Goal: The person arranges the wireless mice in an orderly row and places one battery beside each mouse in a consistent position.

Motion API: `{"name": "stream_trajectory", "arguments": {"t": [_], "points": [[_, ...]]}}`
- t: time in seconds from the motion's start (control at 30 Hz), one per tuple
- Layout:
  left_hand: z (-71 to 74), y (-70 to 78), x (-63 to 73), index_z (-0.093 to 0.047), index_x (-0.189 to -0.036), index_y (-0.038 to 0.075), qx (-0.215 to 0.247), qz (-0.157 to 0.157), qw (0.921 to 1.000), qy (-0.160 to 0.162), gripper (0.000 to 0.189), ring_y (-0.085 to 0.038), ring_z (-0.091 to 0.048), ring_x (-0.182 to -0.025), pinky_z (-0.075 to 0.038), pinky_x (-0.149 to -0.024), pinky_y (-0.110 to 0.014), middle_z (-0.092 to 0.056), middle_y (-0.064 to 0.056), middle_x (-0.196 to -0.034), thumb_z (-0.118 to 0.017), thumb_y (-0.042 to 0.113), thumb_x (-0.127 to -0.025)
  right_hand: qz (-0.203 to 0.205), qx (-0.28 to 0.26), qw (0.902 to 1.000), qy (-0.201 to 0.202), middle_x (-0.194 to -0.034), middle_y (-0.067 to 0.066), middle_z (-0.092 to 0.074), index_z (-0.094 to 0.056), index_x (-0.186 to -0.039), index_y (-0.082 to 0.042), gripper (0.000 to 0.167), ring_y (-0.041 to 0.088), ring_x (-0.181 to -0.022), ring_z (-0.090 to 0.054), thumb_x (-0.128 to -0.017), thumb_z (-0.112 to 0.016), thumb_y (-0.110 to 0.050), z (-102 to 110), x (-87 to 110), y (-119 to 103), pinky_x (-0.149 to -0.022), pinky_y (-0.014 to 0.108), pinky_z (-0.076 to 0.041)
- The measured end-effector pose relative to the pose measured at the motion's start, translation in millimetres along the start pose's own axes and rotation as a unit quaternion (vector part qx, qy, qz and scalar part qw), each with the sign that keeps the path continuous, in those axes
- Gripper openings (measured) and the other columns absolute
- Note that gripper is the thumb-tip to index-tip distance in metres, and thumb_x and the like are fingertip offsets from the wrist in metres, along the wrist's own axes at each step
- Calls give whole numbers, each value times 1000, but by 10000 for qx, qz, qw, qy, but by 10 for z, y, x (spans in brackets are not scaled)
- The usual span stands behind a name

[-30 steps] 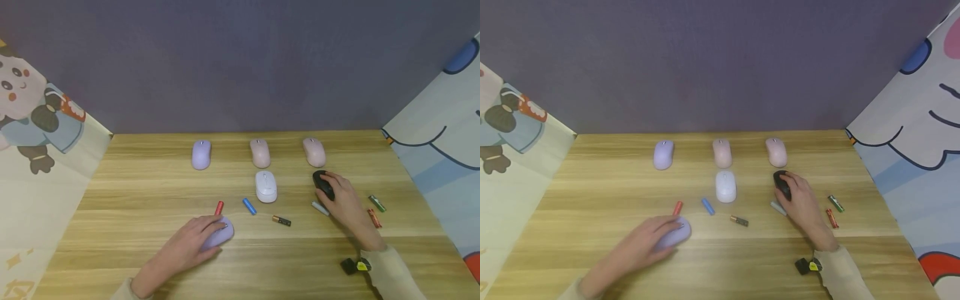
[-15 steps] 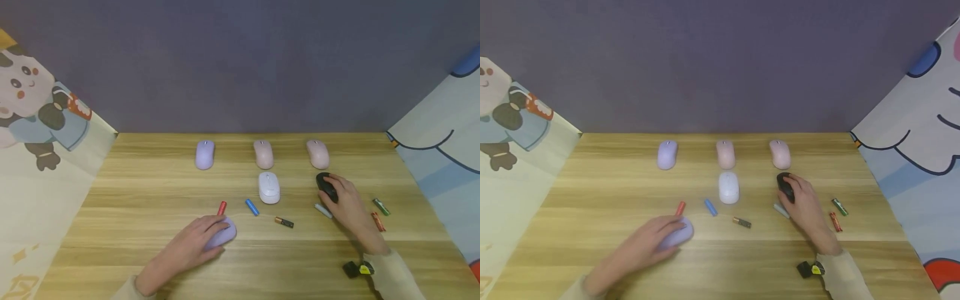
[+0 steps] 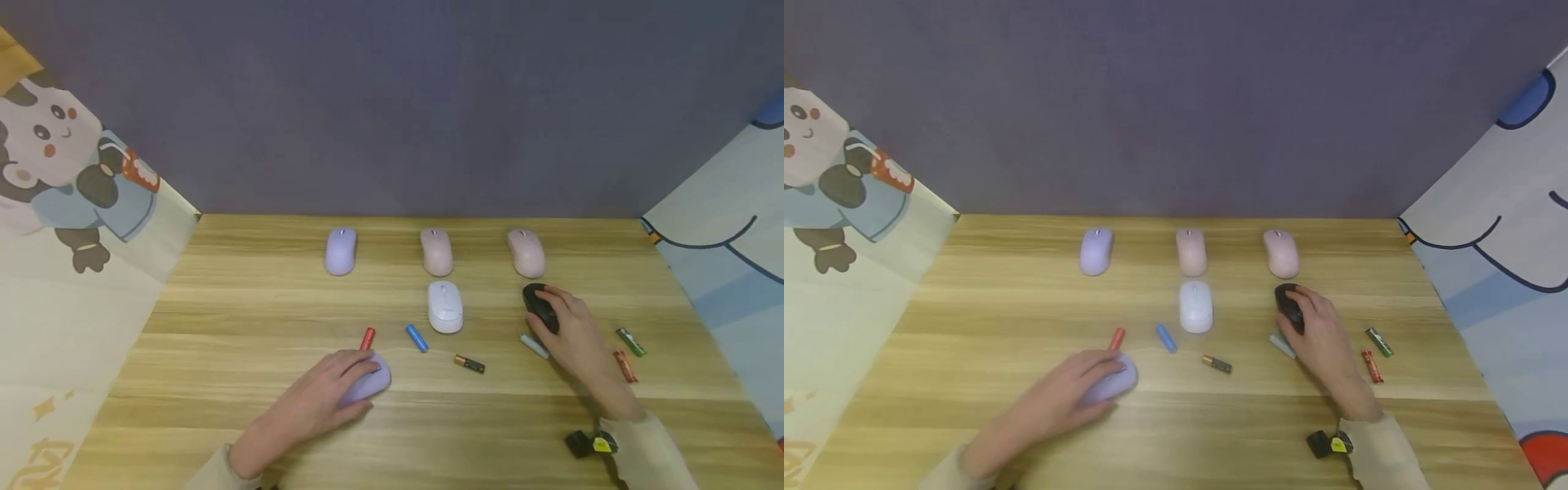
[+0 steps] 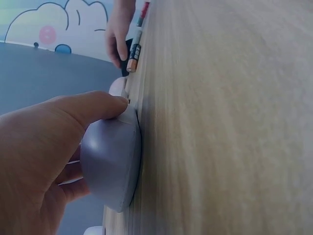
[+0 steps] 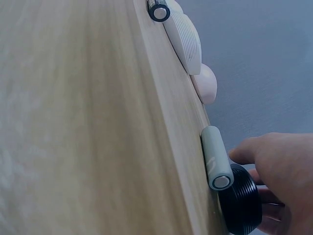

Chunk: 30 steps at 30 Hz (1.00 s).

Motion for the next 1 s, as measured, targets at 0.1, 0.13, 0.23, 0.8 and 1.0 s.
{"name": "stream_trajectory", "arguments": {"t": [0.1, 0.13, 0.23, 0.8, 1.0], "points": [[-2, -1, 0, -64, -133, 8, 12, 5, 10000, -5, 61, -25, -62, -123, -57, -102, -41, -63, -13, -139, -86, 31, -82, -49, 15, 10000, -41, -138, 33, -54, -60, -132, 7, 47, 53, -124, -51, -92, -76, -12, 1, -2, 1, -95, 72, -46], [-3, -1, -1, -64, -133, 8, 11, 2, 10000, -1, 61, -25, -62, -123, -57, -103, -41, -63, -13, -139, -86, 31, -82, -53, 14, 10000, -39, -138, 33, -54, -60, -132, 7, 47, 53, -124, -51, -92, -76, -12, -1, -3, 1, -96, 72, -46], [-5, -2, -4, -64, -133, 8, -26, -9, 10000, 23, 60, -25, -62, -124, -56, -103, -41, -63, -13, -138, -86, 32, -82, -44, 17, 10000, 11, -138, 33, -55, -60, -131, 7, 47, 53, -123, -51, -92, -76, -12, -3, -8, 1, -96, 71, -46], [-17, 8, -14, -64, -131, 8, -50, -147, 9997, 189, 60, -24, -63, -121, -57, -102, -39, -64, -11, -135, -87, 29, -79, 1, 49, 9999, 98, -137, 31, -57, -61, -132, 4, 47, 50, -122, -53, -91, -77, -12, -6, -1, -1, -93, 69, -48], [-15, 14, -16, -63, -134, 7, 46, -295, 9995, 128, 60, -24, -63, -120, -57, -102, -38, -63, -9, -135, -84, 30, -82, -66, 57, 10000, 35, -138, 32, -56, -61, -132, 5, 47, 51, -123, -52, -91, -77, -12, -3, -1, -8, -95, 70, -47]]}}
Point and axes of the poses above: each hand's wrist, its own x-axis away from the middle knuckle, its own z-axis out of the back of the hand, y = z × x, the point moved 2 cm from there along -x, towards the middle knuckle
